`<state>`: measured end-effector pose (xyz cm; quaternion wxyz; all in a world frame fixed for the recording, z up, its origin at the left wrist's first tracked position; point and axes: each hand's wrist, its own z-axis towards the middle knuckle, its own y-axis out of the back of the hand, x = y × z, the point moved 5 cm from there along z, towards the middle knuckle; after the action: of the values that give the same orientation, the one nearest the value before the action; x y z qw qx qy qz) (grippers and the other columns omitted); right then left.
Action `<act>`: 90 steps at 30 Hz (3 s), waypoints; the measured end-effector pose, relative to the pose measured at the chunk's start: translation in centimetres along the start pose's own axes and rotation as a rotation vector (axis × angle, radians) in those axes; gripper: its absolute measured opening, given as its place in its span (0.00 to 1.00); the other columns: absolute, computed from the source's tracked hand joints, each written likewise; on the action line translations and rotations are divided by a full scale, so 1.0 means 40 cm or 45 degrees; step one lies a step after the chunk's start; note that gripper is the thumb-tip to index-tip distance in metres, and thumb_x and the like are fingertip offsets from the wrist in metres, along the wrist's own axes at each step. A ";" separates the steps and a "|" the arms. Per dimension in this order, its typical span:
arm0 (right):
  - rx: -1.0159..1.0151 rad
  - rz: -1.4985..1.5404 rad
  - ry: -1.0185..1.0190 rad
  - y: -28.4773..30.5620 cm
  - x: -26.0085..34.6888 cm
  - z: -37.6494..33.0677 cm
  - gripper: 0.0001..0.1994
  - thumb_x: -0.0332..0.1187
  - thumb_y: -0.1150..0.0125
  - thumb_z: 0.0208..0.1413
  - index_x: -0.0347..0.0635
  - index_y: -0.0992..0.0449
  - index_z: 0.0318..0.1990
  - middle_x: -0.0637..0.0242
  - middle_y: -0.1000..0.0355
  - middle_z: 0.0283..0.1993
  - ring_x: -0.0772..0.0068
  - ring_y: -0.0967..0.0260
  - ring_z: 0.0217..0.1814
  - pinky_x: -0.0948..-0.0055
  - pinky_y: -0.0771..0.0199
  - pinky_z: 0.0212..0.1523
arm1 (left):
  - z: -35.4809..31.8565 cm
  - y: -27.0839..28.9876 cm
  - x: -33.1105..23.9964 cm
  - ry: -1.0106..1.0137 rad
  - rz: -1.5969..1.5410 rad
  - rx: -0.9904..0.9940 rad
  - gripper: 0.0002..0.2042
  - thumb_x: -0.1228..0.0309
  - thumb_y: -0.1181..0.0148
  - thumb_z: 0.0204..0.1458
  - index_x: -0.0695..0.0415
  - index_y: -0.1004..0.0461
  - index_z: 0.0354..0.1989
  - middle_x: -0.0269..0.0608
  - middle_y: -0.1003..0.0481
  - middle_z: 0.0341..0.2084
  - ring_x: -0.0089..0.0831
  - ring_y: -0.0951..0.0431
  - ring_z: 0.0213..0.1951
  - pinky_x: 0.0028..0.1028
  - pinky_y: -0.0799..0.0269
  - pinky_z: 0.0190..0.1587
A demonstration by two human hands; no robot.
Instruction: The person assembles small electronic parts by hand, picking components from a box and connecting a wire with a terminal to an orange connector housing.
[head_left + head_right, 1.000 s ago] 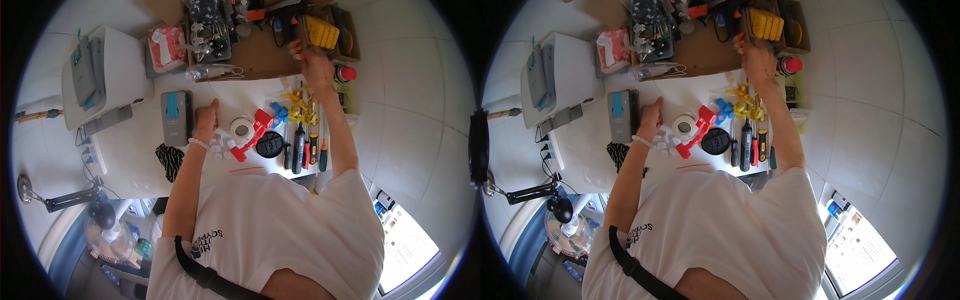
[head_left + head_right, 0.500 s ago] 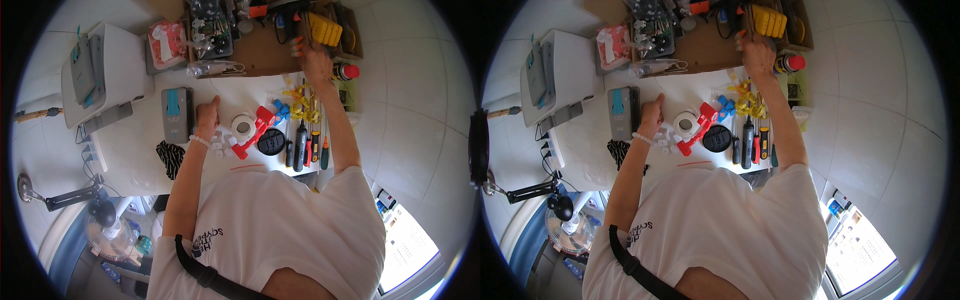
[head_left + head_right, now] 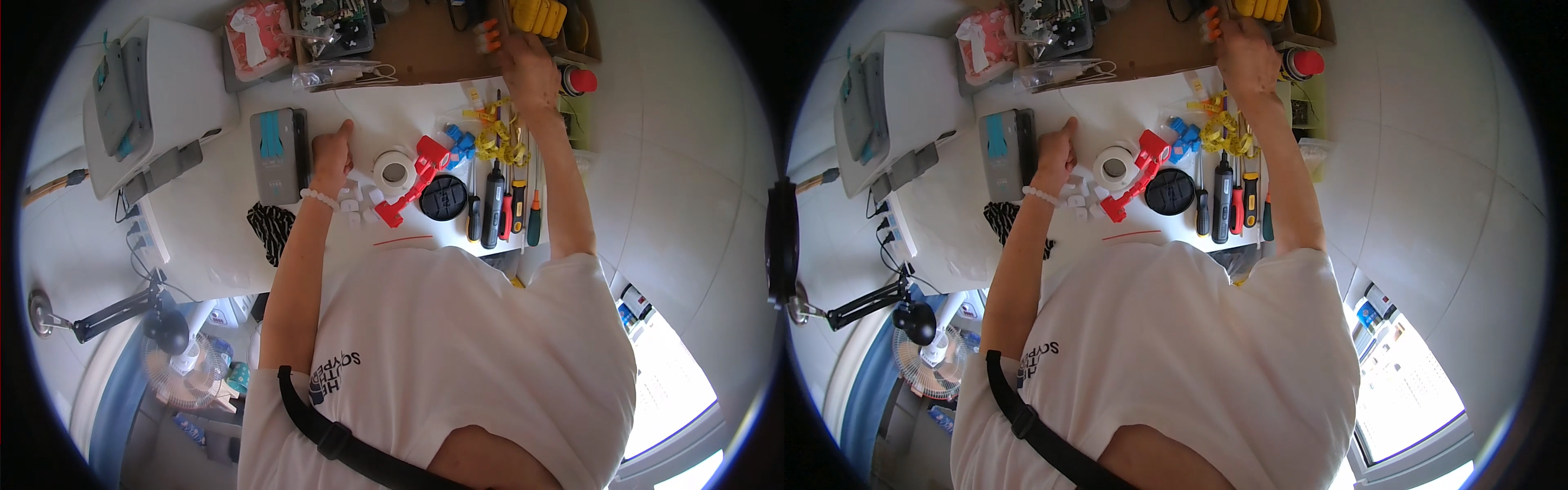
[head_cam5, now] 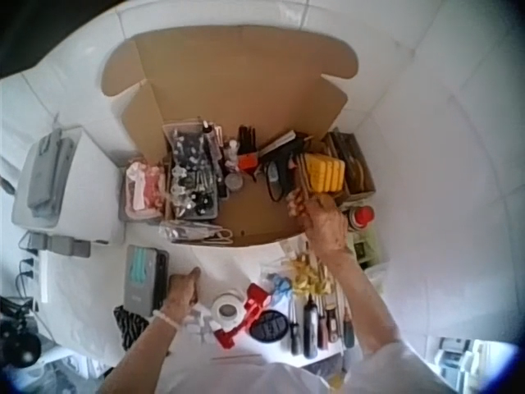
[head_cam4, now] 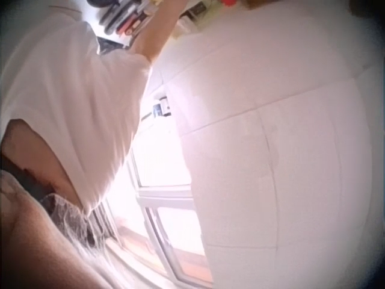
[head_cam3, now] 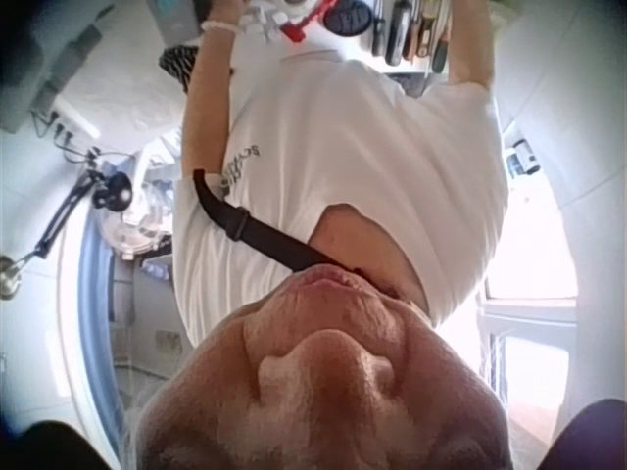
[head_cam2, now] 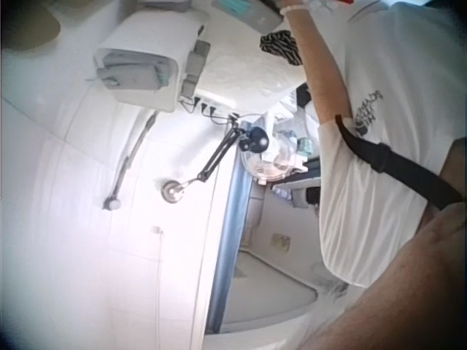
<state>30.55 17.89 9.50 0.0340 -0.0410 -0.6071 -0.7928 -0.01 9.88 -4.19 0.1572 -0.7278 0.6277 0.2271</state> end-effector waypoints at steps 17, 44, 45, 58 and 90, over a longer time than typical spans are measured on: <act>0.309 0.465 -0.082 -0.002 0.000 -0.252 0.05 0.27 0.45 0.48 0.42 0.25 0.33 0.61 0.29 0.35 0.54 0.30 0.36 0.63 0.29 0.37 | 0.014 -0.002 0.008 -0.039 -0.055 0.065 0.21 0.63 0.44 0.52 0.54 0.41 0.10 0.31 0.45 0.04 0.24 0.47 0.05 0.25 0.54 0.08; 0.695 1.826 -0.585 0.051 0.050 -0.108 0.15 0.30 0.41 0.49 0.32 0.29 0.43 0.66 0.28 0.33 0.77 0.31 0.33 0.80 0.31 0.37 | 0.000 -0.004 -0.003 -0.014 -0.054 0.037 0.21 0.63 0.42 0.51 0.54 0.41 0.10 0.31 0.45 0.05 0.24 0.47 0.06 0.26 0.55 0.09; 0.659 1.974 -0.649 0.059 0.053 -0.103 0.15 0.30 0.42 0.49 0.33 0.30 0.44 0.65 0.28 0.34 0.77 0.31 0.33 0.79 0.30 0.36 | 0.001 -0.006 -0.003 -0.021 -0.058 0.045 0.21 0.63 0.42 0.51 0.54 0.41 0.10 0.31 0.45 0.05 0.24 0.47 0.06 0.26 0.55 0.09; 0.186 0.740 -0.246 0.075 -0.041 0.005 0.08 0.27 0.44 0.50 0.35 0.28 0.37 0.57 0.29 0.27 0.64 0.30 0.27 0.71 0.30 0.29 | 0.011 0.003 0.012 -0.026 -0.028 0.049 0.21 0.62 0.43 0.51 0.54 0.41 0.10 0.31 0.44 0.04 0.24 0.47 0.04 0.26 0.55 0.07; 0.252 0.019 0.000 -0.055 0.001 0.010 0.11 0.26 0.43 0.46 0.44 0.27 0.39 0.61 0.32 0.42 0.52 0.31 0.40 0.57 0.28 0.37 | 0.013 0.004 0.007 -0.067 0.022 0.047 0.21 0.60 0.43 0.50 0.54 0.41 0.09 0.31 0.44 0.03 0.24 0.47 0.04 0.26 0.54 0.07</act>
<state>30.29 18.85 7.48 0.0439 -0.0420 -0.6821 -0.7287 -0.19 9.89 -4.78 0.1849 -0.7132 0.6337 0.2358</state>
